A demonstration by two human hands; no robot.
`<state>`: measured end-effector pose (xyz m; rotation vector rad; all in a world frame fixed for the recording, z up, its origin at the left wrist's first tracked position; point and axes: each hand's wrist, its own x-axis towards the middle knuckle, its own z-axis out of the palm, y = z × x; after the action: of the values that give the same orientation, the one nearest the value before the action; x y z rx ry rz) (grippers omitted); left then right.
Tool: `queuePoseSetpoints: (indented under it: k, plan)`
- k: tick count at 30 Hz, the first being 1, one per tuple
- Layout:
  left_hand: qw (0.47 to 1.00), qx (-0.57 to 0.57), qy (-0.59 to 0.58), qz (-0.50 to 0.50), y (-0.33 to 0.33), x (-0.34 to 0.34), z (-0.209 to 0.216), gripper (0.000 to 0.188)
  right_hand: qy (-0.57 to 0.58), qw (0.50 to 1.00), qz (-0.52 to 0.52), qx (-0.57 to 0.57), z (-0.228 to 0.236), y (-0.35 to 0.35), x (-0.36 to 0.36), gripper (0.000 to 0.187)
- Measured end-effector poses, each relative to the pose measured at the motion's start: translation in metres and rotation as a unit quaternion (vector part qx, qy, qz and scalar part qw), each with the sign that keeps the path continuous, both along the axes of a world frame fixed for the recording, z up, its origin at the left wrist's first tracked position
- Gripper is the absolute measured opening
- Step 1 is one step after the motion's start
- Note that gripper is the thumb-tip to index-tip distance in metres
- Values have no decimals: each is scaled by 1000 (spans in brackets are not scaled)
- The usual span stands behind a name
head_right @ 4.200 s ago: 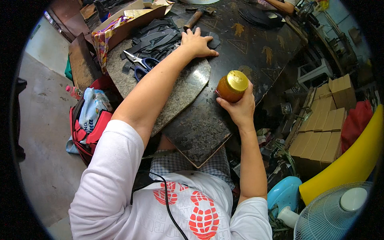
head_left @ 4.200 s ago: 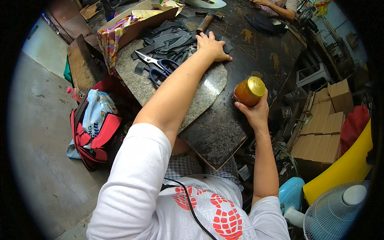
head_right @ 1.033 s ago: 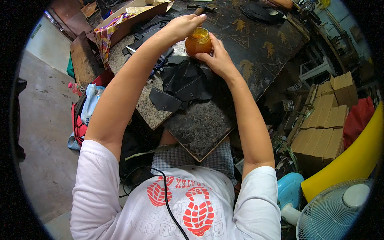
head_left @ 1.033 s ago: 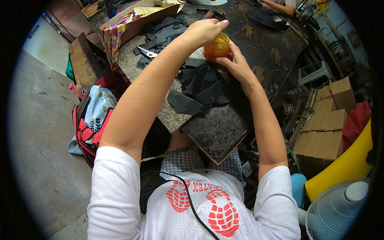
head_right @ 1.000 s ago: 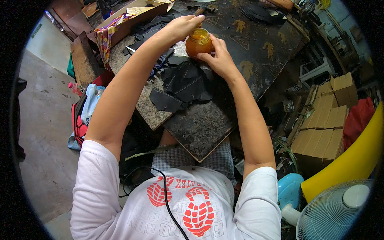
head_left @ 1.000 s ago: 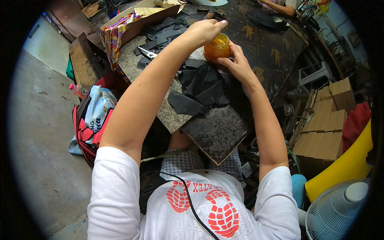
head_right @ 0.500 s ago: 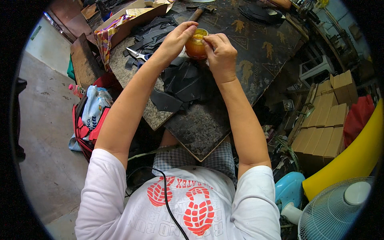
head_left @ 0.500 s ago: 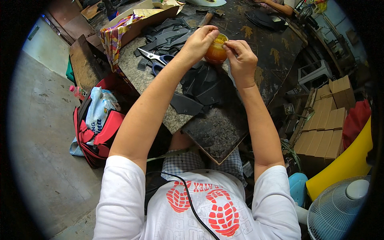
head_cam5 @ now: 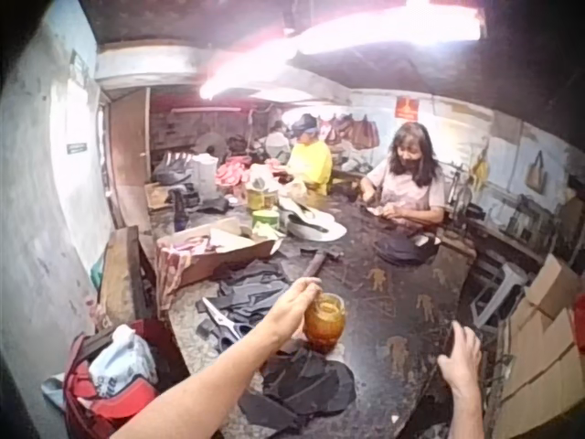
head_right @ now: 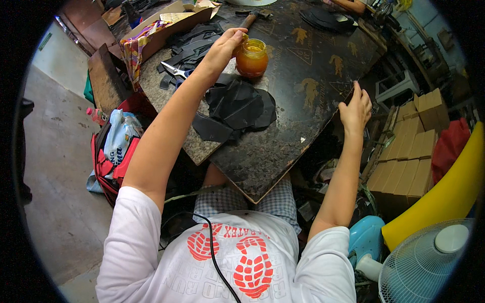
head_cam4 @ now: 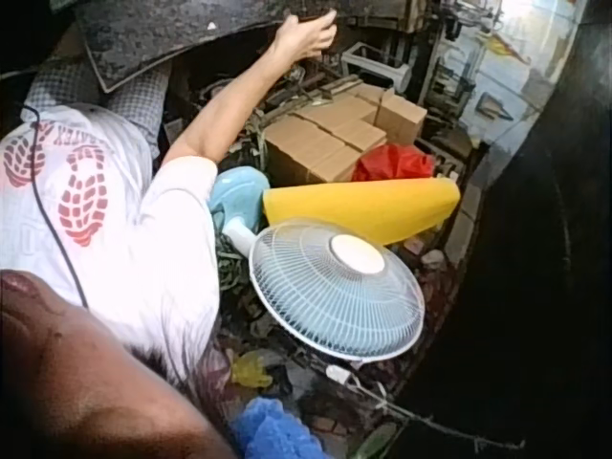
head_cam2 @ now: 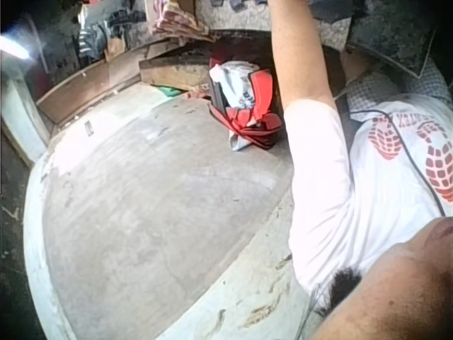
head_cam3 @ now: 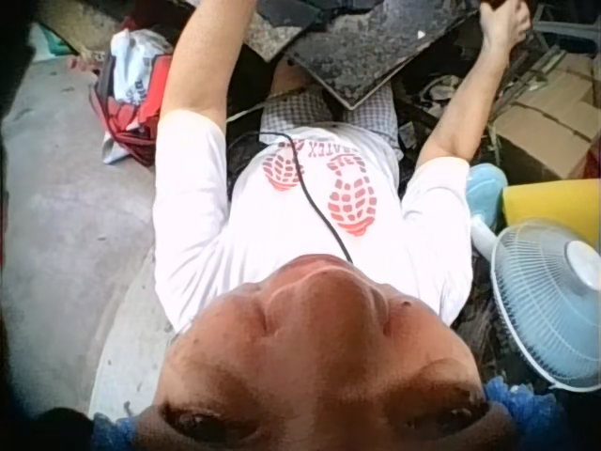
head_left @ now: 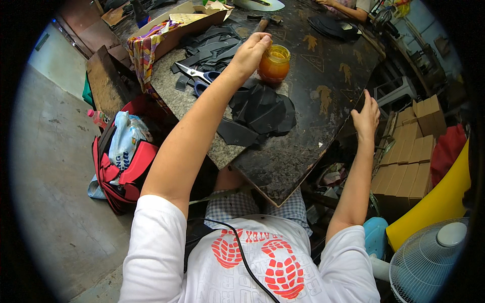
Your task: The person repeatedly picks up small black leather pieces, dips a finger into a jar of yellow adhesive, and applies the glue to the edges of each piece. The person then sets the glued pieces aside on the workbench.
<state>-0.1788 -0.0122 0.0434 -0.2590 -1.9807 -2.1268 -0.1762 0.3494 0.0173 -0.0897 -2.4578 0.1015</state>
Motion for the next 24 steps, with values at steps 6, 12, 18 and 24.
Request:
queuePoseSetpoints:
  k: [6,12,18,24]
  plan:
    - [998,-1,-55,-7,-10,-5,5,39,-119,856,386,-323,16,-74,4,60]
    - [999,-14,10,33,-23,2,8,38,-119,866,391,-287,1,-198,-7,88]
    - [995,-34,51,81,-37,13,14,38,-220,757,474,-393,6,-219,-37,79]
    - [995,21,-4,100,-49,24,10,40,-308,666,537,-416,10,-220,-47,72]
